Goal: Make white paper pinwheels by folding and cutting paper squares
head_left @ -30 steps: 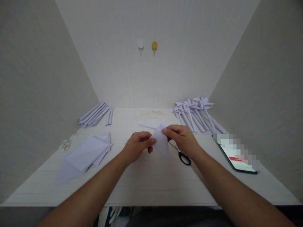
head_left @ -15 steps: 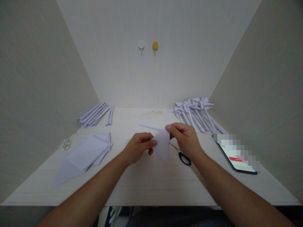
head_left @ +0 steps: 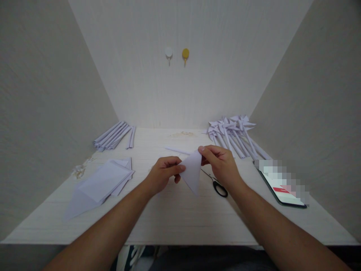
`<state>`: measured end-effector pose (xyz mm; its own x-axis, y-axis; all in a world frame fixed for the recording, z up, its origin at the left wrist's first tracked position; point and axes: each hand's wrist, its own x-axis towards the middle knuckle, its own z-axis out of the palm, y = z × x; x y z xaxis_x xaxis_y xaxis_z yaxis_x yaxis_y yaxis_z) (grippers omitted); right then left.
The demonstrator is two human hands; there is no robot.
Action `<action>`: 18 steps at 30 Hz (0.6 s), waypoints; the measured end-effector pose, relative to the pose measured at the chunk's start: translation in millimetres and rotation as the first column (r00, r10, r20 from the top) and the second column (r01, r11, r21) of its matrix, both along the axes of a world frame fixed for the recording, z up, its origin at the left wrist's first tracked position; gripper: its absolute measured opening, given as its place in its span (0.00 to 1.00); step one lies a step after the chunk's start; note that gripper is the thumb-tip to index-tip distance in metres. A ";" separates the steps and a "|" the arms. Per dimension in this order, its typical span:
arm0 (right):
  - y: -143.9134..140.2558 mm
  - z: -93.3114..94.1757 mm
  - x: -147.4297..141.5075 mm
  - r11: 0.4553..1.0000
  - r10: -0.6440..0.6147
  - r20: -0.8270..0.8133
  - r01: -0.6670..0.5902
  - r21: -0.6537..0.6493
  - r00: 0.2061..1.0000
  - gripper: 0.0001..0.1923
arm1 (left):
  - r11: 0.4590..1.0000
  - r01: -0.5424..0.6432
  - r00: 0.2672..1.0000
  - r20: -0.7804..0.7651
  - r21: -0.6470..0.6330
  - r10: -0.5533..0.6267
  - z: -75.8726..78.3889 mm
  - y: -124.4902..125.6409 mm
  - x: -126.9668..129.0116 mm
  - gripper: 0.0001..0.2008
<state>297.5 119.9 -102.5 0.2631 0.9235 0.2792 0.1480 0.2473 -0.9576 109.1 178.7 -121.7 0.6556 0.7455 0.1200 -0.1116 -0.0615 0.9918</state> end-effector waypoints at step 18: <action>2.2 -4.4 0.3 0.980 0.178 0.256 -0.148 -0.131 0.950 0.21 | 0.990 -0.143 0.988 0.058 -0.018 0.144 -2.9 2.9 1.0 0.11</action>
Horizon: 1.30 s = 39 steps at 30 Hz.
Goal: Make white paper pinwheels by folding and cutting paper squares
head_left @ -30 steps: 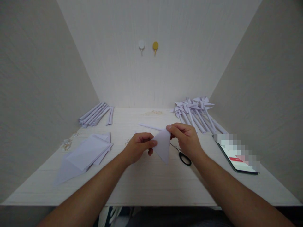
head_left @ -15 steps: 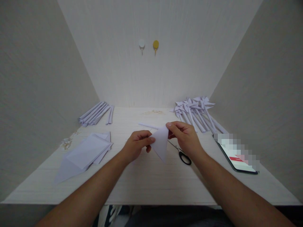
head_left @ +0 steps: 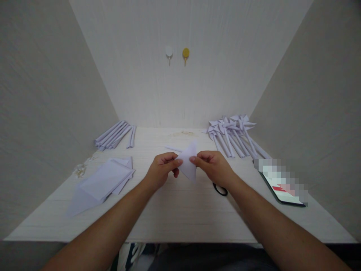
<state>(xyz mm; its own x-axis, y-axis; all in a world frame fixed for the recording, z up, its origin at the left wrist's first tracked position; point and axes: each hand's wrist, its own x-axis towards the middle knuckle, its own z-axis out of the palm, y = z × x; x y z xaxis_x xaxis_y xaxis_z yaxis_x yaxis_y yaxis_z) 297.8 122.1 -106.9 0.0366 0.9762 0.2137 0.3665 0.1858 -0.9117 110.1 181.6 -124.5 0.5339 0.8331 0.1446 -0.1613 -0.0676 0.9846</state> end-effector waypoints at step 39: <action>5.6 -9.6 4.0 1.000 -0.030 -0.028 0.030 -0.006 0.999 0.14 | 0.973 -0.224 0.962 0.147 -0.056 0.230 -5.8 12.7 -4.4 0.12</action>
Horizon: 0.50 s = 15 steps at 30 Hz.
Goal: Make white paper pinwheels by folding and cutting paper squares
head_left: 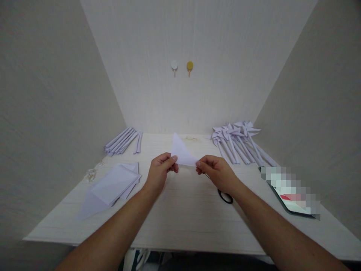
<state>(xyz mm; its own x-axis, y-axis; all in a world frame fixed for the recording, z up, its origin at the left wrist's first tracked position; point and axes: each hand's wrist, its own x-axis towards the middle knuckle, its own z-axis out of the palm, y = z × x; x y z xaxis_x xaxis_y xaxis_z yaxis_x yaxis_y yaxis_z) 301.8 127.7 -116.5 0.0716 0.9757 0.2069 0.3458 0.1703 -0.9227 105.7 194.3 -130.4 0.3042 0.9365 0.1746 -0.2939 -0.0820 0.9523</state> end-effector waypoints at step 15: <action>0.1 5.0 -1.5 0.998 -0.064 -0.192 0.063 -0.015 0.979 0.16 | 0.988 0.142 0.977 -0.166 0.065 -0.130 -3.3 -1.5 3.3 0.12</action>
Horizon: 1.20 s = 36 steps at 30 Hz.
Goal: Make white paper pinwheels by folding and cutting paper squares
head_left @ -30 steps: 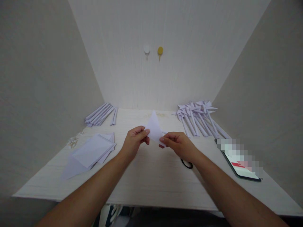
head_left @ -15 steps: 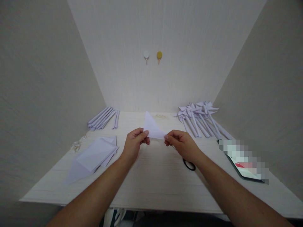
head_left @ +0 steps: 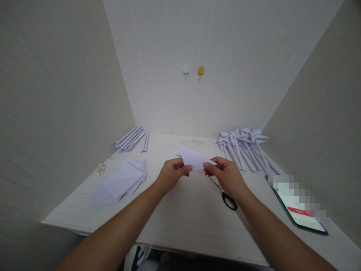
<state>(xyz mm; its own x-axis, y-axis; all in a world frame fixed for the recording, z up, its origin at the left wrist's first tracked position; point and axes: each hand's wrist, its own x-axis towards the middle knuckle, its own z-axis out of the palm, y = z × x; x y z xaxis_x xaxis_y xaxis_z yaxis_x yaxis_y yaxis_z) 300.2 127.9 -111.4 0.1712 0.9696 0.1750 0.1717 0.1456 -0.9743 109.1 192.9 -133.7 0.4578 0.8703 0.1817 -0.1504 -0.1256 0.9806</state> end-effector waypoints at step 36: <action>-2.5 1.7 0.4 0.995 0.097 0.064 -0.097 0.000 0.993 0.11 | 0.959 -0.284 0.955 0.086 0.008 0.283 5.5 1.1 -3.8 0.10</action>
